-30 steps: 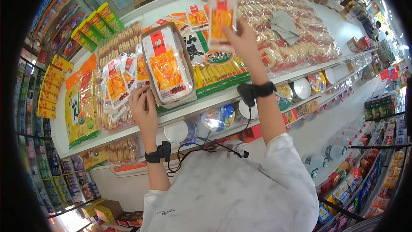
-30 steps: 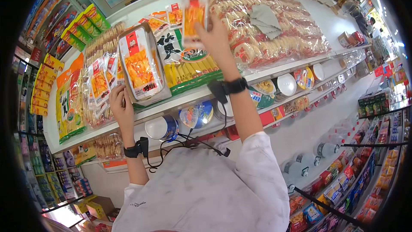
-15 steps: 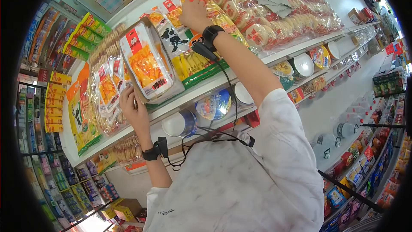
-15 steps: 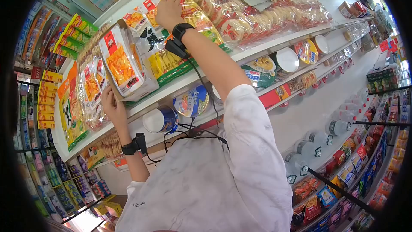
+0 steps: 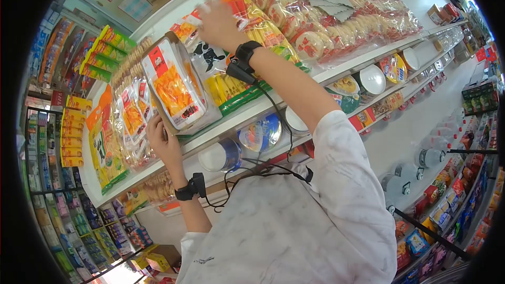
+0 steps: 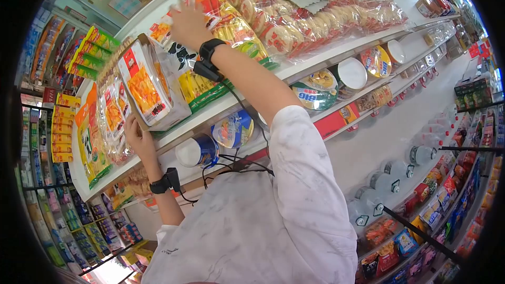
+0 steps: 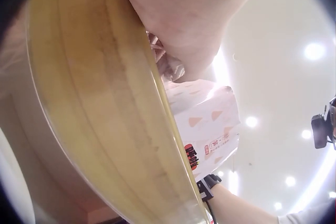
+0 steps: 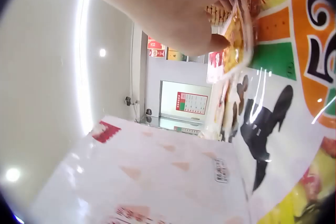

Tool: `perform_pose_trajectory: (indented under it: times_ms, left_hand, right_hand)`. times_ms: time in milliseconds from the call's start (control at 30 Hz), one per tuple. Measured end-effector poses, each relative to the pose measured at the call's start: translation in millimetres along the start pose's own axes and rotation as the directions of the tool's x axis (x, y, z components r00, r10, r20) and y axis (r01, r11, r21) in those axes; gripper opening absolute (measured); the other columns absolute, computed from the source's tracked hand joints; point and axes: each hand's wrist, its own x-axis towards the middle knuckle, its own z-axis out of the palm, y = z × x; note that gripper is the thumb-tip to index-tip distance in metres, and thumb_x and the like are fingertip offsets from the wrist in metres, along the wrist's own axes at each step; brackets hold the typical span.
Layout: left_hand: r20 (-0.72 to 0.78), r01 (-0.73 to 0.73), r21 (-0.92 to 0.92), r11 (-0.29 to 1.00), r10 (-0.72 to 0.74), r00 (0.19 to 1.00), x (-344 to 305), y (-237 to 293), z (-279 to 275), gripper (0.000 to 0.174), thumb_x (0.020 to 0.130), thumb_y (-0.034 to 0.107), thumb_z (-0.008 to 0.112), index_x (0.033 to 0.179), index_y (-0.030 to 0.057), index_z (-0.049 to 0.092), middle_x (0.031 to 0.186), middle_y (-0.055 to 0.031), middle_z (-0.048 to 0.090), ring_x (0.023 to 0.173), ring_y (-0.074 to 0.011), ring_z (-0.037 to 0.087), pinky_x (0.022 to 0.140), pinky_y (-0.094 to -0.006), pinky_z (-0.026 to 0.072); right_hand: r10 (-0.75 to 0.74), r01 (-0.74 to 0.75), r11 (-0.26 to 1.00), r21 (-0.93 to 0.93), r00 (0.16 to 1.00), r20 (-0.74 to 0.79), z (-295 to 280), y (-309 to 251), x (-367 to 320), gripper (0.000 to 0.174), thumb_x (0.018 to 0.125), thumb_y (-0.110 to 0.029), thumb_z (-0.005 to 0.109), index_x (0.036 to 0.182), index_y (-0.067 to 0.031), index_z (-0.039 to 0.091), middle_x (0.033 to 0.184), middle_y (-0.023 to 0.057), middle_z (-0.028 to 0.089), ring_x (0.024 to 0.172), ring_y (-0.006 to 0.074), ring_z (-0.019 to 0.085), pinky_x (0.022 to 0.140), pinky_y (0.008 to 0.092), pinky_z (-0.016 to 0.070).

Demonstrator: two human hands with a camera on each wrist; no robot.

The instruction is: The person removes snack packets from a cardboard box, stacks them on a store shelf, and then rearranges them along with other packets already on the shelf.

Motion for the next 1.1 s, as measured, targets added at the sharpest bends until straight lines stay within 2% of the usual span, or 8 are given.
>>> perform_pose_trajectory:
  times_ms: [33,133,333,467,600,633,800,1100]
  left_hand:
    - [0.001,0.011,-0.007,1.000,-0.011,1.000,1.2,0.8,0.6,0.023,0.095,0.004,0.067,0.114,-0.0095,0.070,0.127,-0.0160,0.070,0.124,-0.0326,0.061,0.108,-0.0411,0.0454]
    - [0.013,0.035,-0.014,0.999,-0.035,0.999,-0.9,3.8,-0.7,0.020,0.100,0.009,0.067,0.109,-0.0069,0.073,0.125,-0.0145,0.071,0.128,-0.0338,0.059,0.110,-0.0445,0.0434]
    - [0.013,-0.009,0.006,1.000,0.009,1.000,-1.0,-7.4,-0.4,0.023,0.094,0.002,0.067,0.114,-0.0091,0.071,0.129,-0.0156,0.069,0.124,-0.0302,0.061,0.107,-0.0389,0.0462]
    - [0.011,0.009,0.006,1.000,-0.009,1.000,0.6,-2.2,0.7,0.023,0.096,0.002,0.067,0.115,-0.0084,0.071,0.128,-0.0156,0.069,0.126,-0.0299,0.060,0.109,-0.0392,0.0454]
    - [-0.004,0.002,0.002,1.000,-0.002,1.000,3.0,3.8,0.0,0.022,0.097,0.002,0.065,0.115,-0.0087,0.071,0.126,-0.0166,0.069,0.126,-0.0321,0.061,0.110,-0.0414,0.0450]
    - [-0.008,-0.005,-0.001,1.000,0.005,1.000,3.4,4.6,-0.4,0.021,0.097,0.002,0.065,0.114,-0.0087,0.071,0.125,-0.0167,0.070,0.126,-0.0325,0.061,0.110,-0.0417,0.0450]
    - [-0.049,-0.019,-0.022,1.000,0.018,0.999,7.3,17.4,-3.7,0.014,0.097,0.003,0.066,0.104,-0.0073,0.072,0.114,-0.0153,0.072,0.121,-0.0356,0.064,0.107,-0.0444,0.0462]
    - [-0.143,-0.050,-0.063,0.997,0.040,0.989,7.2,19.5,-3.7,0.017,0.102,0.007,0.066,0.097,-0.0071,0.074,0.105,-0.0153,0.073,0.112,-0.0323,0.066,0.099,-0.0425,0.0497]
  right_hand:
    - [-0.162,0.163,0.987,0.009,0.987,-0.015,4.4,-4.6,0.2,0.054,0.092,-0.033,0.070,0.142,-0.0118,0.063,0.152,0.0264,0.054,0.146,0.0532,0.039,0.121,0.0660,0.0277]
    - [-0.013,0.068,0.987,-0.147,0.938,0.346,7.9,-23.6,-9.1,0.057,0.095,-0.045,0.071,0.149,-0.0300,0.060,0.163,0.0165,0.048,0.148,0.0509,0.042,0.117,0.0709,0.0304]
    - [0.062,0.031,0.979,-0.201,0.897,0.438,-15.6,-11.6,-7.7,0.064,0.089,-0.055,0.076,0.146,-0.0272,0.062,0.151,0.0165,0.057,0.141,0.0526,0.049,0.108,0.0854,0.0261]
    - [0.008,0.083,0.971,-0.223,0.925,0.380,-8.2,1.1,-8.4,0.053,0.099,-0.033,0.069,0.150,-0.0259,0.057,0.148,0.0167,0.059,0.129,0.0529,0.059,0.101,0.0854,0.0356]
    - [-0.003,0.116,0.940,-0.319,0.943,0.334,-20.8,-10.5,-12.8,0.069,0.102,-0.013,0.056,0.162,-0.0437,0.040,0.129,0.0191,0.067,0.117,0.0513,0.067,0.094,0.0825,0.0420]
    - [-0.027,0.146,0.922,-0.358,0.948,0.318,-23.0,-10.6,-12.2,0.075,0.104,-0.013,0.054,0.163,-0.0526,0.032,0.112,0.0167,0.070,0.101,0.0435,0.073,0.081,0.0725,0.0520]
    - [-0.205,0.328,0.869,-0.371,0.920,0.335,-20.4,9.8,-7.4,0.068,0.102,-0.017,0.058,0.160,-0.0486,0.042,0.100,0.0117,0.070,0.080,0.0279,0.076,0.060,0.0467,0.0551]
    - [-0.143,0.223,0.937,-0.270,0.947,0.287,-96.9,-8.2,-12.9,0.072,0.097,-0.003,0.053,0.160,-0.0365,0.044,0.114,0.0224,0.069,0.088,0.0382,0.074,0.074,0.0476,0.0608]
